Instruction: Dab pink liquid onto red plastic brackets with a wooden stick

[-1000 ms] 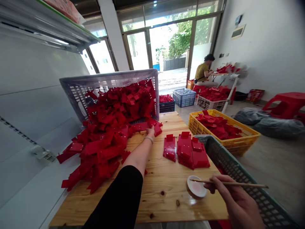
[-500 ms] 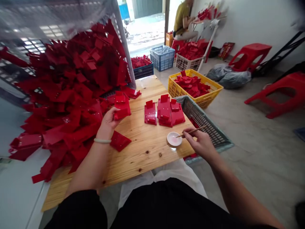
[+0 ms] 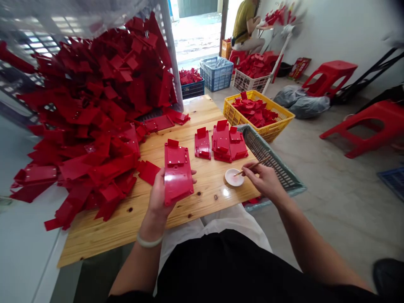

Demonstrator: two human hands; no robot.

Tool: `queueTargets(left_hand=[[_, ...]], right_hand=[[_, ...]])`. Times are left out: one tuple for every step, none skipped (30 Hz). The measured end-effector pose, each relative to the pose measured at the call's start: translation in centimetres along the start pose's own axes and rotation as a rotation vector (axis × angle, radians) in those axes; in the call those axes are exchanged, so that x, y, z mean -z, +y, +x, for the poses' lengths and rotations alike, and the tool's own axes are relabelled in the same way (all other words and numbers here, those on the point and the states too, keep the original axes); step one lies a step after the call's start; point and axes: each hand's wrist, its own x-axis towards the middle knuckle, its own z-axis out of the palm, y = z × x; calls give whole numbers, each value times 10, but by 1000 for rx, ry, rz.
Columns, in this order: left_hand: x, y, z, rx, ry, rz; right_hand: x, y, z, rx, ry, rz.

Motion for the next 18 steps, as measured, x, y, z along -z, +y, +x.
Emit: queueTargets(left_hand=[[-1, -1, -4, 22, -1, 0], [-2, -1, -7, 31, 0, -3], [-3, -1, -11, 31, -2, -7], [-3, -1, -15, 24, -6, -12], [-3, -2, -19, 13, -11, -18], [-2, -2, -22, 5, -17, -25], [-1, -3, -25, -5, -25, -34], [1, -5, -27, -14, -33, -43], [2, -7, -28, -22, -42, -50], [4, -9, -29, -29, -48, -55], [5, -11, -30, -34, -48, -55], [6, -13, -30, -39, -46, -50], [7, -16, -30, -43, -41, -44], [8, -17, -30, -47, -40, -38], [9, -19, -31, -52, -43, -34], [10, -20, -31, -56, -48, -34], [10, -21, -31, -57, -52, -37], [10, -22, -32, -55, -53, -42]], right_hand=[[0, -3, 0, 14, -22, -7], [0, -5, -1, 24, -42, -15], [0, -7, -2, 30, -59, -24], [0, -8, -3, 33, -71, -30], [1, -9, -3, 34, -78, -33], [3, -10, -4, 33, -80, -35], [4, -11, -4, 32, -80, -37], [5, -12, -4, 30, -79, -38], [6, -12, -4, 27, -81, -38], [6, -13, -4, 25, -83, -37], [6, -14, -4, 21, -86, -34], [5, -14, -4, 16, -85, -30], [4, -13, -4, 10, -80, -28], [3, -13, -4, 3, -71, -28], [2, -11, -4, -4, -59, -30], [2, -9, -4, -11, -44, -33], [1, -8, -4, -16, -29, -35], [2, -6, -4, -18, -14, -34]])
